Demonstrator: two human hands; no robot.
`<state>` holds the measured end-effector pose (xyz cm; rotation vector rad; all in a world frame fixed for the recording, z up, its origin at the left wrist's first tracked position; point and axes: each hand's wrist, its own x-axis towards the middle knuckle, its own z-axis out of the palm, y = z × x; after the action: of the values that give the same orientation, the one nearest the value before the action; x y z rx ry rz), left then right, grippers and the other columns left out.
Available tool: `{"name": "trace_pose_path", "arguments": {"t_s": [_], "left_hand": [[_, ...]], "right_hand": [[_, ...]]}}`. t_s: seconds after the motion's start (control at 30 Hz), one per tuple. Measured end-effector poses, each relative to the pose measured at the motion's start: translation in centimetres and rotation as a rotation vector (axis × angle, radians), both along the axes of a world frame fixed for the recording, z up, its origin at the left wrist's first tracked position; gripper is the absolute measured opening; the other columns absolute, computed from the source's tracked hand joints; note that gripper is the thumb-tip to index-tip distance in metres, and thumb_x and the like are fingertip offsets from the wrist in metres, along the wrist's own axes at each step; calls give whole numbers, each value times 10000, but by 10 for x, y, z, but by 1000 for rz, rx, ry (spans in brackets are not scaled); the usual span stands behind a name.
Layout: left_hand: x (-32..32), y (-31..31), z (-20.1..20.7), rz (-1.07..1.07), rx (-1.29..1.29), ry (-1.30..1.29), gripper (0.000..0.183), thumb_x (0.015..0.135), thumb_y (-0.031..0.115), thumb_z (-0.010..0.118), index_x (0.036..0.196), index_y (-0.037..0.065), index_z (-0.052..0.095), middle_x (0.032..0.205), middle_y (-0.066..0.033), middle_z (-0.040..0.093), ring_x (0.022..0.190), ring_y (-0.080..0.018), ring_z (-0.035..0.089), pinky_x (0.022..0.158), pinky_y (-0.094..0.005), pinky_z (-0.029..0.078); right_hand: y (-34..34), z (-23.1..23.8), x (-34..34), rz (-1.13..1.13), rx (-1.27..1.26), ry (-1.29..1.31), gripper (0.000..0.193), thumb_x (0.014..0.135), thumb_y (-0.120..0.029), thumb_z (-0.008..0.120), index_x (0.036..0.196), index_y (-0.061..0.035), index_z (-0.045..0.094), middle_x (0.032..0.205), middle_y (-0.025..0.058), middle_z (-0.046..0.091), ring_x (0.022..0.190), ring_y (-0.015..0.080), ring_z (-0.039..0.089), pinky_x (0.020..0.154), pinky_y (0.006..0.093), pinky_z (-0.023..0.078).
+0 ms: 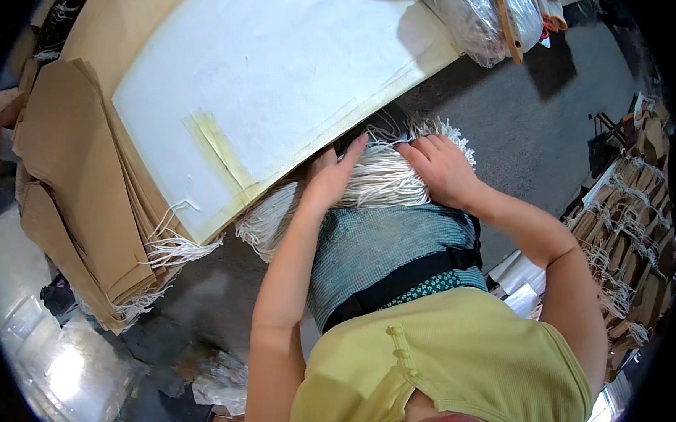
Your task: The person sits on the floor and repeatedly places a white string on brown paper sheets, then uses a brush to apply adhesive and folds the paper over the string. The person stacks the finished sheets and handles a bundle of white strings.
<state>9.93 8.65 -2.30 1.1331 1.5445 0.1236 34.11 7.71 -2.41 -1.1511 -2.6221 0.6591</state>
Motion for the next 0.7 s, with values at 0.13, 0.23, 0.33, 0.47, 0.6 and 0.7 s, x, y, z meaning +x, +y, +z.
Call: {"name": "trace_pose_path", "arguments": {"t_s": [0.13, 0.23, 0.33, 0.47, 0.6, 0.7], "left_hand": [[13, 8, -4, -238, 61, 77, 964, 786, 747, 570, 1372, -17, 516, 1374, -279, 503, 1270, -389, 500, 1056, -443, 391], [15, -7, 10, -432, 384, 40, 891, 755, 660, 674, 1342, 4, 538, 1285, -239, 575, 1193, -383, 550, 1017, -442, 400], [14, -13, 14, -473, 541, -135, 826, 663, 528, 816, 1283, 42, 570, 1209, -183, 630, 1112, -361, 583, 972, -444, 393], [6, -22, 6, -424, 549, -176, 797, 651, 460, 839, 1284, 59, 569, 1193, -155, 645, 1107, -344, 587, 981, -439, 391], [4, -29, 7, -362, 603, -191, 781, 647, 427, 839, 1277, 63, 555, 1177, -157, 646, 1101, -327, 599, 993, -430, 385], [6, -25, 12, -397, 544, -200, 845, 634, 431, 842, 1315, 58, 510, 1186, -172, 636, 1117, -318, 600, 1016, -435, 371]], "right_hand": [[-2, -5, 4, -42, -76, 2, 697, 705, -93, 733, 1343, -36, 459, 1170, 162, 555, 1076, 350, 554, 947, 451, 449], [16, 4, 6, 49, -187, -12, 990, 617, -147, 838, 1471, -117, 337, 1380, 184, 448, 1229, 376, 481, 1017, 515, 423], [46, 11, -1, 247, -319, -161, 1232, 522, -196, 907, 1544, -226, 220, 1534, 181, 304, 1366, 395, 370, 1070, 605, 363], [65, 4, -11, 384, -554, -210, 1272, 499, -214, 910, 1554, -267, 203, 1500, 175, 379, 1391, 399, 354, 1057, 662, 335], [37, 2, 15, 277, -407, -70, 1158, 546, -233, 880, 1533, -209, 274, 1257, 168, 568, 1208, 396, 521, 1021, 585, 392], [19, 9, 15, 158, -301, 4, 1015, 606, -236, 840, 1493, -171, 352, 1108, 156, 592, 1076, 376, 571, 1008, 504, 413]]}}
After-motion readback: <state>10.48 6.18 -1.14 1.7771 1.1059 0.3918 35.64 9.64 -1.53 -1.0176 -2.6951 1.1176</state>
